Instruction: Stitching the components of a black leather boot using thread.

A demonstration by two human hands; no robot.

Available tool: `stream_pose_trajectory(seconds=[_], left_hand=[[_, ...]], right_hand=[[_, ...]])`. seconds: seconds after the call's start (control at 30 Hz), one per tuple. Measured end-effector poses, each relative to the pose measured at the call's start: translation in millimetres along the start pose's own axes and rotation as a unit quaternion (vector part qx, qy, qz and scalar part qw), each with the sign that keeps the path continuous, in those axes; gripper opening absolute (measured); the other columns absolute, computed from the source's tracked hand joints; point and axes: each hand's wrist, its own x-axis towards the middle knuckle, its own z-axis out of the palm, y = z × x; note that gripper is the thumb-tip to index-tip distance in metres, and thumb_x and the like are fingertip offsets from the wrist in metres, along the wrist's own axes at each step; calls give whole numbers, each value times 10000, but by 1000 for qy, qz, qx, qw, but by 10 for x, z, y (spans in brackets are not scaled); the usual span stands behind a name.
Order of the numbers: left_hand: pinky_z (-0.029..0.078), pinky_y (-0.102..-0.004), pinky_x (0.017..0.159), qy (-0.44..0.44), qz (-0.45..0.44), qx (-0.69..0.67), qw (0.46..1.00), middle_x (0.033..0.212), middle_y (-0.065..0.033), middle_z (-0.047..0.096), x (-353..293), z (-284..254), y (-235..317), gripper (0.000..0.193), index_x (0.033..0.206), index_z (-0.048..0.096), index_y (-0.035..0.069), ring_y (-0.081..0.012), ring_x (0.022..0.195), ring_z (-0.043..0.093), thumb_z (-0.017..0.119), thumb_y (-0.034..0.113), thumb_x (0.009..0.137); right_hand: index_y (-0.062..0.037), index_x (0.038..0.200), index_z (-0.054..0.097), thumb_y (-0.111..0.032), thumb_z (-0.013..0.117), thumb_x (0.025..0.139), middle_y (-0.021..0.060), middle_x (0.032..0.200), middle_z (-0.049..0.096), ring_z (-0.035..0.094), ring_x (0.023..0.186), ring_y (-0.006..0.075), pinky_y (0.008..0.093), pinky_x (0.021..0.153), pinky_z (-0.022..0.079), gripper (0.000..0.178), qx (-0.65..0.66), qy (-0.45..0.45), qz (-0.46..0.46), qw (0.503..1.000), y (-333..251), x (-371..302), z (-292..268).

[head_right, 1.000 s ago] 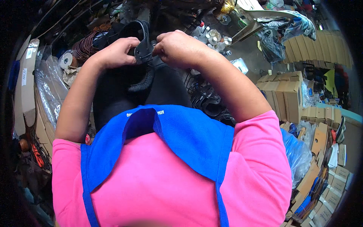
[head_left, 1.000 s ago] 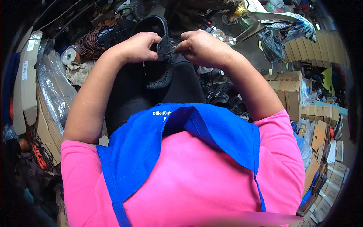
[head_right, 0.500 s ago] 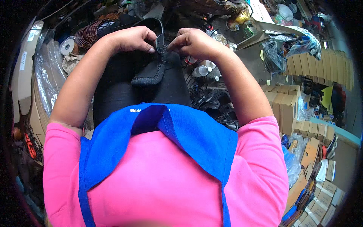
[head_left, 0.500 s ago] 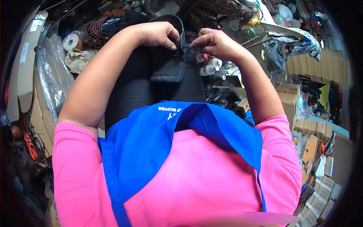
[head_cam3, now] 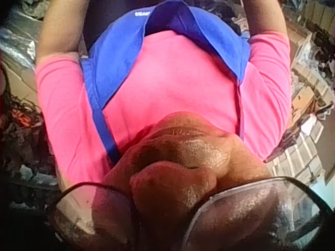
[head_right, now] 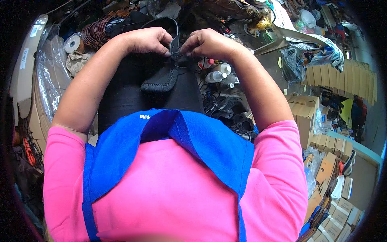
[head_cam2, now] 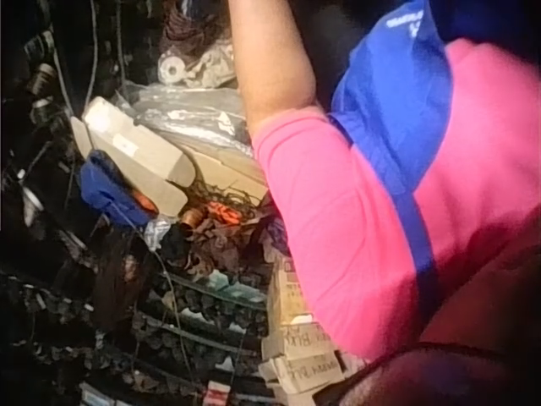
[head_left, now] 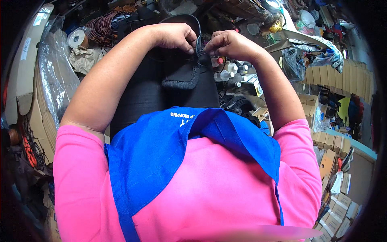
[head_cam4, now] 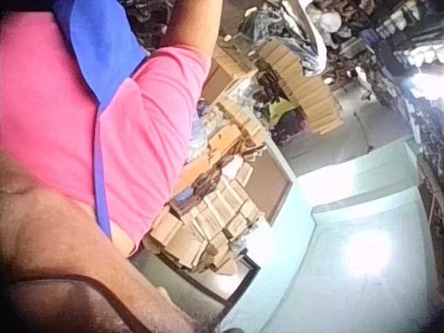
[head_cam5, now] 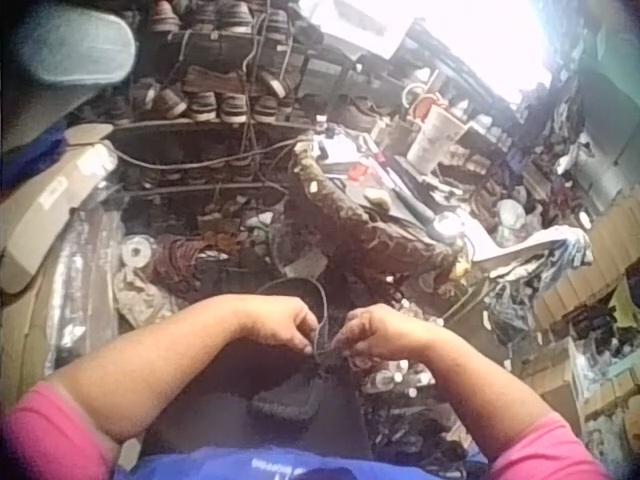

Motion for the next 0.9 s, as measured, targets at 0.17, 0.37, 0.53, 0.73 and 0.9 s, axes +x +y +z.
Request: stream_pose_trajectory(seconds=[0.17,0.37,0.53,0.73,0.9], left_hand=[[444,-261,779,-5,-3,-19,1000,812,-6,667,-46,-20,51,225,963,667,1,-85,761,568,662,123,775],[439,-264,809,-14,25,-44,999,830,-19,668,-39,-11,-11,216,963,664,1,-98,789,579,647,116,780],[441,-266,822,-18,29,-51,998,841,-18,667,-33,-2,-51,202,952,661,1,-101,804,582,646,107,781],[443,-260,810,-20,45,-76,996,842,-11,665,-47,6,-65,200,950,661,0,-91,794,575,646,104,781],[443,-252,789,-20,35,-81,996,830,-1,656,-44,12,-74,198,943,662,-8,-80,773,563,647,106,782]], right_hand=[[-80,969,692,7,608,730,41,831,559,575,813,152,271,735,468,268,12,1,-50,999,66,-5,-42],[-65,939,683,41,580,730,25,797,507,536,773,133,249,703,443,256,-40,29,-81,996,0,12,-41],[-66,935,684,43,593,737,27,766,519,553,746,133,251,679,456,244,-101,54,-99,989,-65,-6,-43],[-37,948,686,-31,632,803,36,785,565,580,769,111,246,689,482,155,28,35,-18,999,-57,-127,72],[-51,949,686,-33,636,801,29,794,559,571,762,110,248,687,475,158,40,58,-59,996,55,-117,125]])
